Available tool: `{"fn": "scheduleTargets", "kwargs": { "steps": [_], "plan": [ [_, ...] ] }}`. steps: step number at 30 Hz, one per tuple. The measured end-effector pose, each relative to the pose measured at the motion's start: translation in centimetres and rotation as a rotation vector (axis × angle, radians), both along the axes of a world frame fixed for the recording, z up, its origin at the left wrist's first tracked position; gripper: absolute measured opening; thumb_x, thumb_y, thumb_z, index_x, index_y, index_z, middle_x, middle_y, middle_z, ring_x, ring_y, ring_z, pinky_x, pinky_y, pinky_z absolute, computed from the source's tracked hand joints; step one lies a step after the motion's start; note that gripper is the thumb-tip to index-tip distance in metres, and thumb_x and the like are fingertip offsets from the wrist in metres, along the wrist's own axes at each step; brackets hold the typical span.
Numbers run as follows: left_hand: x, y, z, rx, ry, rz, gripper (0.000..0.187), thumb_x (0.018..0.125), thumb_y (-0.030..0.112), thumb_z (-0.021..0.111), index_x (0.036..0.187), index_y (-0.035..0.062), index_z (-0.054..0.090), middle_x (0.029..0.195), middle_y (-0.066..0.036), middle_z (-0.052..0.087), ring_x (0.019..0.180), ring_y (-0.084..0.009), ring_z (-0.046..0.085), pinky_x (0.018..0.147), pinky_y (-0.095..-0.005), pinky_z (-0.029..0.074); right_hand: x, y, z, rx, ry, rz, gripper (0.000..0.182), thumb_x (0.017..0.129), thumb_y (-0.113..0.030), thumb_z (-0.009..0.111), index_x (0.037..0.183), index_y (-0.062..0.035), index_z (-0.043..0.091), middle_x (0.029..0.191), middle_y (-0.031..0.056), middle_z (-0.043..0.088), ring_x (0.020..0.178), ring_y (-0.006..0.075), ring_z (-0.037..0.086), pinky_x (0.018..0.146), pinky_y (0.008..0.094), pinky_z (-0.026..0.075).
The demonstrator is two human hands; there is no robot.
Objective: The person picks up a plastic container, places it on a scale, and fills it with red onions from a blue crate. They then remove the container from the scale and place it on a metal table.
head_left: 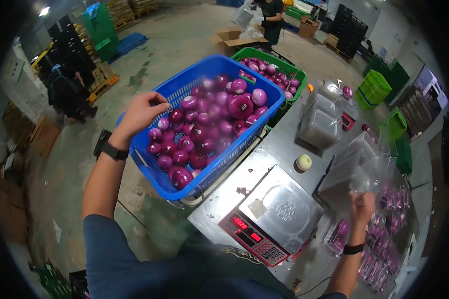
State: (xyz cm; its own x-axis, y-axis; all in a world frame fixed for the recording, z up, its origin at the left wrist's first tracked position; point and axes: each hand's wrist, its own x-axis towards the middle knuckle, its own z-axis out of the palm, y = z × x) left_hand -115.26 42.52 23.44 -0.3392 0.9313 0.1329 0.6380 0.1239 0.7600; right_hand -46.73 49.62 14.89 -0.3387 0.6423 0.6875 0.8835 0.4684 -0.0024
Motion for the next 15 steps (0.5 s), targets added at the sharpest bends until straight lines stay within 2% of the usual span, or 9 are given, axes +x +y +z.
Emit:
{"fn": "scheduleTargets", "kwargs": {
  "steps": [1, 3, 5, 7, 8, 9, 11, 12, 15],
  "plan": [
    [-0.1, 1.7, -0.1, -0.006, 0.089, -0.046, 0.026, 0.089, 0.022, 0.076, 0.1, -0.0008, 0.072, 0.092, -0.008, 0.074, 0.083, -0.0142, 0.066, 0.076, -0.0304, 0.054, -3.0, -2.3, 0.2, -0.016, -0.029, 0.075, 0.031, 0.068, -0.002, 0.081, 0.074, -0.0069, 0.051, 0.072, 0.0115, 0.052, 0.069, 0.0333, 0.055, 0.06, 0.0422, 0.042],
    [-1.0, 5.6, -1.4, -0.034, 0.124, -0.213, 0.033, 0.085, 0.027, 0.078, 0.102, -0.0005, 0.073, 0.094, -0.012, 0.075, 0.088, -0.0213, 0.07, 0.082, -0.035, 0.055, -8.2, -6.5, -2.0, -0.352, 0.069, 0.197, 0.032, 0.067, -0.007, 0.084, 0.073, -0.0084, 0.052, 0.071, 0.0123, 0.053, 0.068, 0.0334, 0.056, 0.059, 0.0432, 0.042],
    [-0.5, 9.5, -2.6, -0.042, 0.212, -0.315, 0.042, 0.08, 0.033, 0.08, 0.106, 0.0013, 0.073, 0.097, -0.018, 0.075, 0.093, -0.0315, 0.072, 0.085, -0.0396, 0.056, -13.8, -10.3, -3.2, -0.626, 0.009, 0.192, 0.028, 0.071, -0.017, 0.084, 0.074, -0.0087, 0.058, 0.071, 0.0123, 0.058, 0.069, 0.0346, 0.061, 0.06, 0.0446, 0.047],
    [0.0, 14.2, -5.9, -0.021, 0.371, -0.418, 0.045, 0.081, 0.028, 0.081, 0.117, 0.002, 0.069, 0.108, -0.016, 0.074, 0.098, -0.033, 0.071, 0.087, -0.0404, 0.057, -17.8, -12.4, -5.1, -0.798, -0.057, 0.158, 0.025, 0.075, -0.023, 0.082, 0.075, -0.0083, 0.063, 0.073, 0.012, 0.063, 0.071, 0.035, 0.064, 0.062, 0.0444, 0.052],
    [0.6, 16.1, -7.8, 0.027, 0.383, -0.433, 0.049, 0.079, 0.026, 0.082, 0.119, 0.0024, 0.068, 0.111, -0.018, 0.072, 0.102, -0.0354, 0.07, 0.091, -0.0423, 0.056, -18.8, -13.1, -6.5, -0.872, -0.081, 0.103, 0.025, 0.076, -0.027, 0.084, 0.08, -0.0084, 0.068, 0.079, 0.0124, 0.066, 0.077, 0.0348, 0.065, 0.068, 0.0439, 0.053],
    [1.5, 18.0, -9.7, 0.075, 0.393, -0.45, 0.054, 0.076, 0.025, 0.083, 0.122, 0.0029, 0.066, 0.115, -0.02, 0.071, 0.106, -0.0378, 0.069, 0.095, -0.0443, 0.055, -20.1, -13.6, -6.1, -0.879, -0.058, 0.092, 0.027, 0.075, -0.029, 0.085, 0.082, -0.008, 0.069, 0.081, 0.0127, 0.066, 0.081, 0.0348, 0.066, 0.071, 0.0444, 0.053],
    [4.0, 20.3, -11.5, 0.009, 0.452, -0.494, 0.072, 0.07, 0.017, 0.086, 0.136, 0.0069, 0.059, 0.14, -0.02, 0.057, 0.127, -0.0391, 0.056, 0.106, -0.0471, 0.048, -22.6, -14.4, -4.6, -0.887, -0.009, 0.066, 0.03, 0.075, -0.031, 0.086, 0.087, -0.0074, 0.072, 0.086, 0.0132, 0.067, 0.088, 0.0349, 0.066, 0.078, 0.0455, 0.053],
    [5.0, 21.1, -12.4, 0.006, 0.476, -0.51, 0.075, 0.07, 0.015, 0.085, 0.139, 0.0089, 0.056, 0.145, -0.018, 0.052, 0.13, -0.0407, 0.053, 0.107, -0.0477, 0.048, -23.6, -14.6, -3.2, -0.901, 0.024, 0.06, 0.04, 0.074, -0.035, 0.087, 0.098, -0.0057, 0.072, 0.094, 0.0138, 0.069, 0.095, 0.0348, 0.066, 0.084, 0.0465, 0.052],
    [7.4, 24.7, -16.6, 0.051, 0.553, -0.568, 0.086, 0.066, 0.007, 0.083, 0.146, 0.0161, 0.05, 0.155, -0.014, 0.042, 0.135, -0.045, 0.045, 0.11, -0.0496, 0.047, -24.6, -15.1, -1.1, -0.832, 0.185, -0.001, 0.045, 0.074, -0.035, 0.087, 0.103, -0.005, 0.07, 0.095, 0.0137, 0.07, 0.095, 0.0344, 0.066, 0.084, 0.0455, 0.052]
  ]
}}
